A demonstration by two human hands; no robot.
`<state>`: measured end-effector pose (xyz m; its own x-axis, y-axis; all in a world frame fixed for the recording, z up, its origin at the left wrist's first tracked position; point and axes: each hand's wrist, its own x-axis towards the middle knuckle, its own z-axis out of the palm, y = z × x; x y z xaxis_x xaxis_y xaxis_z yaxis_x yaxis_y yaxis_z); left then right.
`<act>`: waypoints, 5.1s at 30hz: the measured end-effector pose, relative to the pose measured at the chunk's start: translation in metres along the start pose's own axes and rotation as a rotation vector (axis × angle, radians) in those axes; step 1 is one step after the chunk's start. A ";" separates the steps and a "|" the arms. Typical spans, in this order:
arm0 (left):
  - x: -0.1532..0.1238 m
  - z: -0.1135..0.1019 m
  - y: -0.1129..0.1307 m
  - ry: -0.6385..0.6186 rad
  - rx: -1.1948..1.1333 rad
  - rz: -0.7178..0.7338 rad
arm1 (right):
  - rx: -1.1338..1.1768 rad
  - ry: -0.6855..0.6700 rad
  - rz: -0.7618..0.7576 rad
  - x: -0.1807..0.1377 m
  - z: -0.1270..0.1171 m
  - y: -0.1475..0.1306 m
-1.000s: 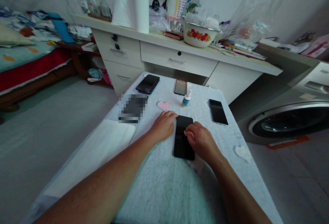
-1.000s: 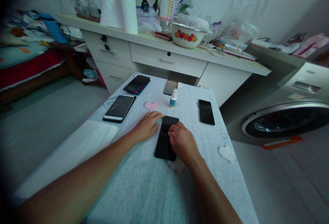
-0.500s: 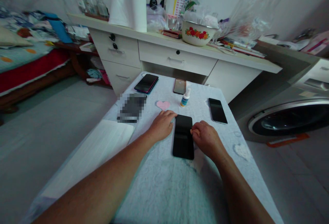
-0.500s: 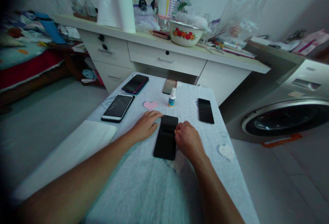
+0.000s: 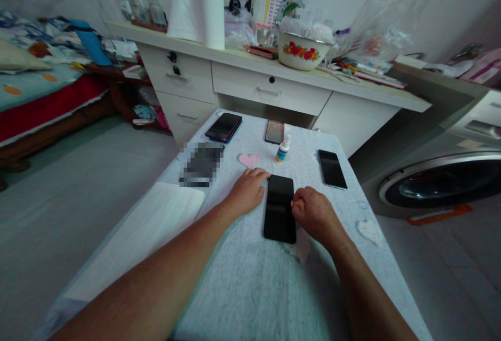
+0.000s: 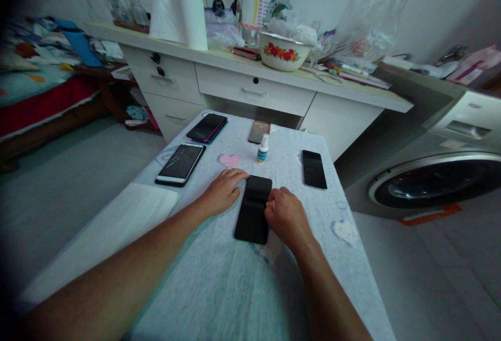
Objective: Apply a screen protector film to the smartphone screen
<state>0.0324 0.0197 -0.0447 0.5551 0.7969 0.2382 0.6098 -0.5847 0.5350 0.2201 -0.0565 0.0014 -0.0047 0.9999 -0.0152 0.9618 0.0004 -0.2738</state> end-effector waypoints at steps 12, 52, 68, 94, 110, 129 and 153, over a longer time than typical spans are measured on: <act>0.000 0.001 -0.001 -0.009 0.007 0.010 | 0.121 0.021 -0.081 -0.002 0.011 -0.012; -0.001 0.001 -0.001 0.008 -0.017 0.005 | 0.121 -0.020 -0.241 -0.010 0.016 -0.033; 0.000 -0.001 0.000 -0.012 0.004 0.003 | 0.109 -0.013 -0.098 -0.005 0.002 -0.015; -0.001 0.000 -0.001 -0.001 -0.007 0.012 | 0.007 -0.020 -0.020 -0.002 -0.004 0.000; 0.000 0.001 -0.001 -0.013 0.011 0.010 | 0.044 -0.046 -0.038 -0.003 -0.002 -0.001; -0.001 0.001 -0.001 0.001 -0.004 0.009 | 0.169 -0.007 -0.162 -0.006 0.012 -0.022; 0.000 0.002 -0.003 0.000 -0.021 0.005 | 0.197 -0.023 -0.263 -0.008 0.019 -0.029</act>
<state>0.0317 0.0209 -0.0482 0.5580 0.7941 0.2410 0.5953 -0.5853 0.5505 0.1868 -0.0651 -0.0083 -0.2543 0.9653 0.0593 0.8552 0.2531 -0.4522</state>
